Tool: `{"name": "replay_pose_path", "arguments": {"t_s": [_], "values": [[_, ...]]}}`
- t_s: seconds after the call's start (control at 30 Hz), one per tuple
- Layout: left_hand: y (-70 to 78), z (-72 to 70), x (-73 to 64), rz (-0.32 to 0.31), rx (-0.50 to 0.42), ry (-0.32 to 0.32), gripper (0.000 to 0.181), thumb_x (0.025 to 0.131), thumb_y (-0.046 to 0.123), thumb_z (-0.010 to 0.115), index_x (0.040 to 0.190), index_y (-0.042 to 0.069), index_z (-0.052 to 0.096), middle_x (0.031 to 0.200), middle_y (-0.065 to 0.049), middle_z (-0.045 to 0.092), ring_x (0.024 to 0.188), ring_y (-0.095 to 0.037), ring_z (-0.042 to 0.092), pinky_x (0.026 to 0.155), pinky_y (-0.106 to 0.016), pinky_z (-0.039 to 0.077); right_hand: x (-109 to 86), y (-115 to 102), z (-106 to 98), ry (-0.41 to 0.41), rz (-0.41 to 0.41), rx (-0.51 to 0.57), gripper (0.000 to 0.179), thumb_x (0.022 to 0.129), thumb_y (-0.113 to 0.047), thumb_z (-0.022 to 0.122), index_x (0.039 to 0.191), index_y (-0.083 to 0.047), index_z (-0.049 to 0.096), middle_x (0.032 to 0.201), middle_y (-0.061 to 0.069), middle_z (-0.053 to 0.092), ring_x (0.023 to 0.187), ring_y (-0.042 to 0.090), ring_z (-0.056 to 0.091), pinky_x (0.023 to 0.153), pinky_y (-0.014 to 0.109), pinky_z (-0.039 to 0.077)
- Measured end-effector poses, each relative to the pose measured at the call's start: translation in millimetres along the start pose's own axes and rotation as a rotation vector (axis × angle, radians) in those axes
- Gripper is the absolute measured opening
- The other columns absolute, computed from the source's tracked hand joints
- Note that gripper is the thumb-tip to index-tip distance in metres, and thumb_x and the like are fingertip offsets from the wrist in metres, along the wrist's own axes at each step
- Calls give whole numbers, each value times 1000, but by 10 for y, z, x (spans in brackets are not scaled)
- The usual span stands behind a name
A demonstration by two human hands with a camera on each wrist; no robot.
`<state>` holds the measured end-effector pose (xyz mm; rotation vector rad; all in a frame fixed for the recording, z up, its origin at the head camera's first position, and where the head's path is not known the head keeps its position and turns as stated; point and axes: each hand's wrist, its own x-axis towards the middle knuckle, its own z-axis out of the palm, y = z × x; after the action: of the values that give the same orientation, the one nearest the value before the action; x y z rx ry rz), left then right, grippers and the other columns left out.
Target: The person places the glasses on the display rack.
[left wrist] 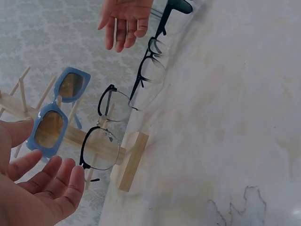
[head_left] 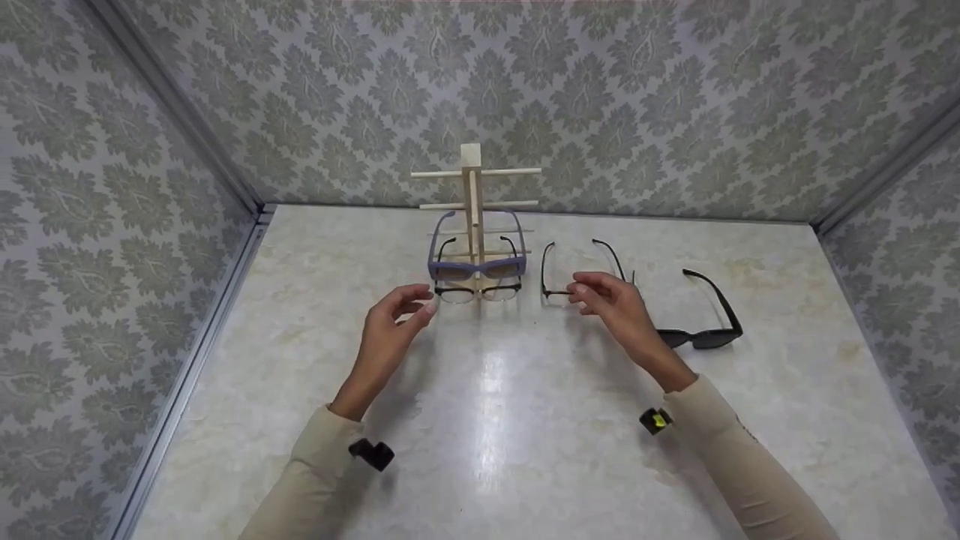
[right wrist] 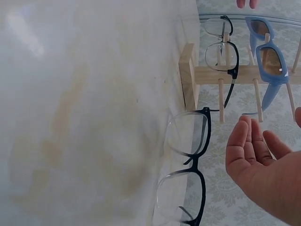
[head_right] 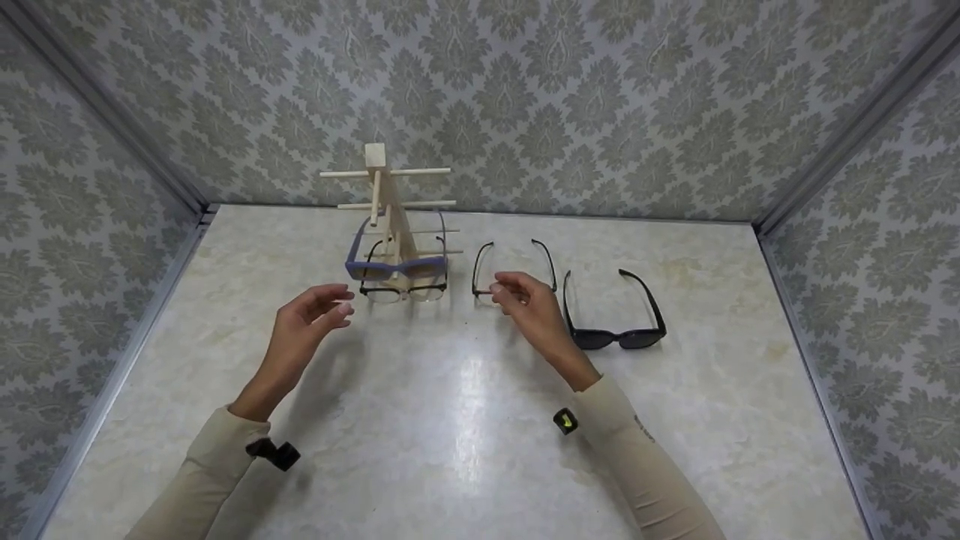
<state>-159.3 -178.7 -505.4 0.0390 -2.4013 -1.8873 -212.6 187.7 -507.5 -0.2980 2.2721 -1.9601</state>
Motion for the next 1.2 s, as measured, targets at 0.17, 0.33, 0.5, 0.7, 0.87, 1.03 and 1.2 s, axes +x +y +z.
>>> {"name": "replay_pose_path", "arguments": {"t_s": [0.17, 0.33, 0.5, 0.7, 0.87, 1.03, 1.2], "values": [[-12, 93, -68, 4, -4, -22, 36, 106, 20, 77, 139, 5, 71, 134, -13, 73, 119, -27, 68, 101, -49, 54, -113, 55, -94, 26, -28, -23, 38, 112, -17, 67, 144, 4, 66, 137, 28, 71, 116, 25, 74, 92, 33, 62], [-39, 220, -133, 24, -20, -47, 33, 105, 17, 78, 136, 7, 72, 133, -15, 74, 119, -27, 69, 102, -53, 56, -241, 81, -211, 51, -62, -50, 35, 112, -13, 66, 143, 5, 66, 135, 30, 71, 117, 27, 74, 92, 30, 62], [-66, 368, -179, 49, -21, -90, 32, 105, 16, 78, 136, 8, 73, 132, -16, 74, 117, -26, 70, 103, -54, 57, -363, 119, -359, 92, -74, -63, 36, 112, -11, 66, 143, 7, 66, 133, 24, 73, 117, 25, 74, 94, 36, 63], [-67, 529, -184, 52, -33, -138, 32, 105, 16, 78, 136, 7, 73, 131, -15, 74, 116, -25, 70, 103, -53, 58, -498, 157, -538, 108, -71, -60, 41, 113, -16, 66, 146, 8, 63, 135, 23, 72, 116, 19, 73, 93, 30, 62], [-75, 650, -166, 47, -38, -172, 33, 106, 18, 78, 137, 7, 73, 133, -18, 73, 116, -25, 71, 103, -51, 59, -591, 196, -676, 149, -65, -61, 38, 113, -16, 66, 144, 5, 65, 135, 25, 72, 116, 21, 75, 93, 31, 63], [-76, 771, -160, 66, -46, -200, 35, 105, 20, 78, 136, 6, 73, 134, -21, 73, 116, -26, 71, 103, -53, 59, -678, 231, -825, 185, -79, -92, 39, 113, -17, 66, 144, 6, 65, 132, 21, 73, 117, 24, 75, 92, 28, 62], [-81, 895, -153, 75, -52, -224, 35, 105, 20, 78, 136, 5, 73, 133, -22, 73, 115, -27, 71, 102, -51, 60, -742, 249, -964, 204, -81, -131, 41, 113, -21, 67, 144, 5, 66, 128, 4, 75, 116, 20, 75, 93, 29, 63]]}}
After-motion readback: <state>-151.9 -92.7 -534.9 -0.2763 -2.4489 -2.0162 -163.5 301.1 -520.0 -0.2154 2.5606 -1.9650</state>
